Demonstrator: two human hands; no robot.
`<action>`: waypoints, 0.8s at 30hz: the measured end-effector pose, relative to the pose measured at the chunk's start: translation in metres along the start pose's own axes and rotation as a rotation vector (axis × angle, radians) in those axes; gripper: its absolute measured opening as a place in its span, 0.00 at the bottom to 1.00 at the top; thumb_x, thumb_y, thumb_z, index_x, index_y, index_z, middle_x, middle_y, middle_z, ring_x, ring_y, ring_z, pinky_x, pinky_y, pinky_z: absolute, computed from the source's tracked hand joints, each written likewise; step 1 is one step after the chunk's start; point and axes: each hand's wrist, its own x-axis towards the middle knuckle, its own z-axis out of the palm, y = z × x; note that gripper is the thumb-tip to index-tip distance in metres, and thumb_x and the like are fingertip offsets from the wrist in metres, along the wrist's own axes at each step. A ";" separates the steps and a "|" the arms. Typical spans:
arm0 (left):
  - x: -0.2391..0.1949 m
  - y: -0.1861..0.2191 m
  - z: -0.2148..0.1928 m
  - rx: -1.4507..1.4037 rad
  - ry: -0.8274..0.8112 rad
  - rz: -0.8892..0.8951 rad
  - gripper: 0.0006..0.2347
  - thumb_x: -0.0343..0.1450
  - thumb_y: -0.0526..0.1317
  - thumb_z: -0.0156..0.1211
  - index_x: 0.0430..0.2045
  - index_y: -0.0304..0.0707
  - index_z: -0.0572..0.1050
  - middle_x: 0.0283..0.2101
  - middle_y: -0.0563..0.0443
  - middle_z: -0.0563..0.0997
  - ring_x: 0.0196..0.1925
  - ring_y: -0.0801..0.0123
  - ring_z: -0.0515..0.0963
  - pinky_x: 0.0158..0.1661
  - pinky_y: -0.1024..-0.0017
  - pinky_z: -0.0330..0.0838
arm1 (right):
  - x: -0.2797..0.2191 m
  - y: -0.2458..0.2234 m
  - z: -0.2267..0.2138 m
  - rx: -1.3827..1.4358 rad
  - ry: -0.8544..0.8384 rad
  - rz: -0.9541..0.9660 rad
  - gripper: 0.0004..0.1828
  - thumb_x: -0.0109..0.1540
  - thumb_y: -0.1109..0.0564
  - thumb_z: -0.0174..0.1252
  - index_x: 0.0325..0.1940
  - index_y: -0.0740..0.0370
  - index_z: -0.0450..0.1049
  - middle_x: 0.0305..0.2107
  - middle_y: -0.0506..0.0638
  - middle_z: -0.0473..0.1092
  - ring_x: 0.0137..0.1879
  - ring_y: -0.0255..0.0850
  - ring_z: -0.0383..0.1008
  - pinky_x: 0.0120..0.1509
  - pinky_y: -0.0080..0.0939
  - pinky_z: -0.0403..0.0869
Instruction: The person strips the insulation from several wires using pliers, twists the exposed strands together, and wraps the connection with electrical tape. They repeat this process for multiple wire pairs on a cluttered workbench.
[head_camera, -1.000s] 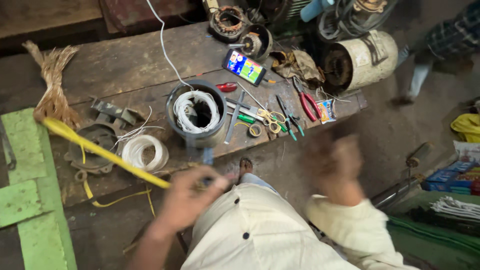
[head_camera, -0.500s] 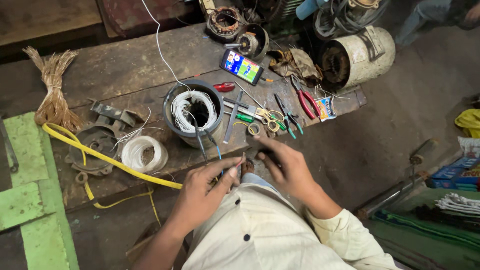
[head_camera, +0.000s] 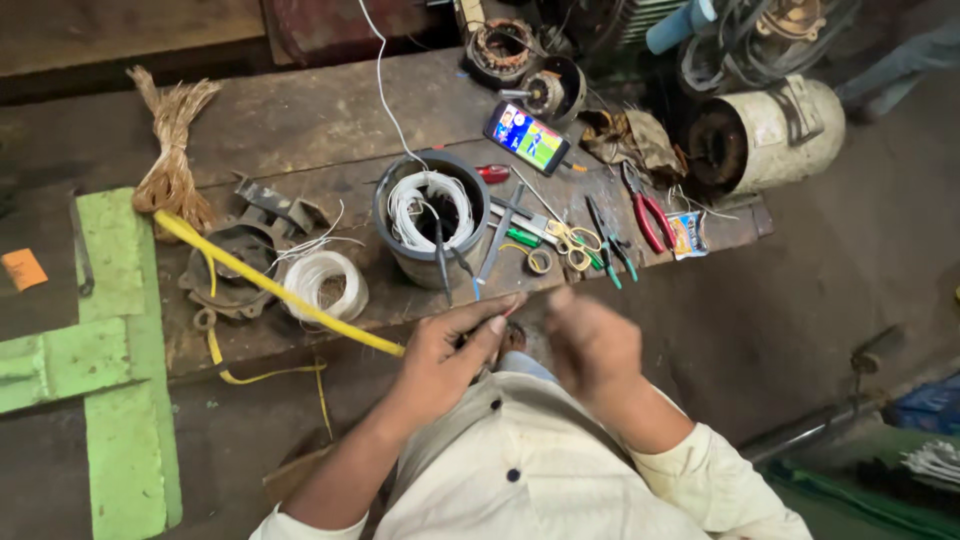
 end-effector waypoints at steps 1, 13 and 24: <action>-0.001 -0.002 0.001 0.030 0.006 -0.052 0.14 0.76 0.37 0.56 0.54 0.32 0.79 0.36 0.54 0.83 0.27 0.82 0.71 0.30 0.77 0.71 | -0.004 0.000 0.003 -0.069 -0.097 -0.046 0.38 0.56 0.70 0.60 0.70 0.53 0.67 0.30 0.51 0.70 0.33 0.47 0.73 0.37 0.44 0.73; 0.001 -0.004 0.004 0.033 -0.058 -0.107 0.16 0.76 0.40 0.56 0.59 0.40 0.77 0.30 0.59 0.80 0.28 0.85 0.71 0.29 0.81 0.70 | 0.008 0.008 -0.012 -0.126 -0.123 0.053 0.36 0.61 0.69 0.60 0.73 0.52 0.66 0.36 0.55 0.72 0.37 0.47 0.76 0.41 0.41 0.74; -0.007 -0.010 -0.002 -0.009 -0.064 -0.130 0.17 0.75 0.40 0.57 0.60 0.42 0.76 0.33 0.61 0.81 0.30 0.85 0.72 0.30 0.80 0.72 | 0.010 0.006 -0.010 -0.115 -0.057 0.004 0.38 0.57 0.69 0.59 0.72 0.53 0.66 0.30 0.50 0.69 0.30 0.42 0.69 0.33 0.40 0.69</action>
